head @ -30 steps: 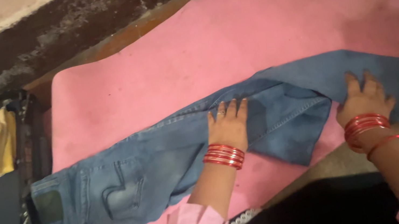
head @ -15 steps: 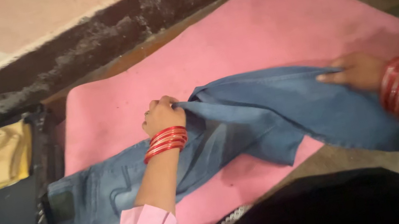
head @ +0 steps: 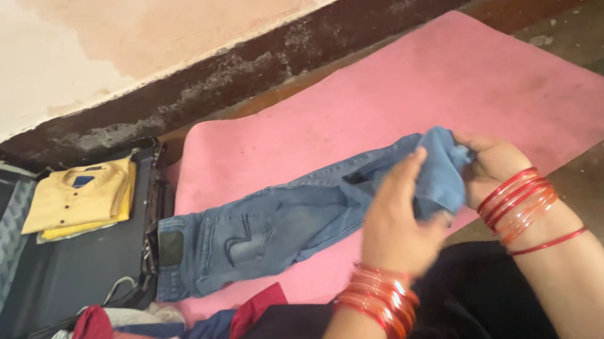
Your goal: The person folds a shirt and a pair of jeans by hand on a mat and places them into a suitcase.
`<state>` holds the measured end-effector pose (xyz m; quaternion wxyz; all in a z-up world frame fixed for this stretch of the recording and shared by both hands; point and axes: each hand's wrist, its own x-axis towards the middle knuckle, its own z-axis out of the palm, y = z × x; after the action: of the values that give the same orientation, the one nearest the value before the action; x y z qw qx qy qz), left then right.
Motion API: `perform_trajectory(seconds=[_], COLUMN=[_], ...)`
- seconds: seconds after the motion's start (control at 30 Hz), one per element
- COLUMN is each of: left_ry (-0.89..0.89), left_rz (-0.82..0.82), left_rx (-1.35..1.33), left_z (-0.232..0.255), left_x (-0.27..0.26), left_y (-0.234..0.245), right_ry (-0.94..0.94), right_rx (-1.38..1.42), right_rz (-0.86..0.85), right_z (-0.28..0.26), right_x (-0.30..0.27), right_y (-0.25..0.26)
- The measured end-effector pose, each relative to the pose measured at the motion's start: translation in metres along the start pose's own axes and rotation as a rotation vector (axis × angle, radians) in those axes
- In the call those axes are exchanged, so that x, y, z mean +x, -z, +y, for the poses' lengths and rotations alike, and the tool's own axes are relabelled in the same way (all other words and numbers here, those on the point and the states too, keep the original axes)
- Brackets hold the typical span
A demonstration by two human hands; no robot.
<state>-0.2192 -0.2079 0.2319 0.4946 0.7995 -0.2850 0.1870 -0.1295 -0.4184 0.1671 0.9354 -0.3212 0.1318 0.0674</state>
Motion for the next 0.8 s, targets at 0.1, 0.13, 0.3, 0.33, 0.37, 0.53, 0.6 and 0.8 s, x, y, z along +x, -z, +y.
perform_trajectory(seconds=[0.1, 0.13, 0.3, 0.33, 0.37, 0.53, 0.6, 0.8], left_ry=[0.154, 0.227, 0.242, 0.161, 0.161, 0.085, 0.045, 0.176], left_rz=[0.092, 0.146, 0.110, 0.040, 0.042, -0.116, -0.125, -0.141], left_rx=[0.040, 0.016, -0.085, -0.113, -0.111, -0.252, -0.144, 0.352], left_z=[-0.017, -0.023, -0.047, -0.045, -0.039, 0.015, 0.023, -0.026], left_x=[0.029, 0.037, 0.074, 0.081, 0.089, 0.115, 0.116, 0.117], left_y=[0.014, 0.019, 0.051, 0.057, 0.061, 0.071, 0.074, 0.078], right_ry=[0.030, 0.031, 0.562, 0.565, 0.901, 0.861, 1.075, 1.008], right_rx=[0.144, 0.143, -0.733, -0.733, -1.132, -1.500, -1.198, -0.556], right_rz=[-0.141, -0.146, -0.003, -0.007, -0.111, -0.144, -0.116, -0.123], right_z=[-0.005, -0.008, -0.021, -0.024, -0.030, -0.074, -0.094, -0.126], right_x=[-0.024, -0.036, -0.088, -0.096, -0.104, -0.120, -0.126, -0.117], right_y=[-0.029, -0.041, -0.106, -0.117, -0.126, -0.165, -0.170, -0.161])
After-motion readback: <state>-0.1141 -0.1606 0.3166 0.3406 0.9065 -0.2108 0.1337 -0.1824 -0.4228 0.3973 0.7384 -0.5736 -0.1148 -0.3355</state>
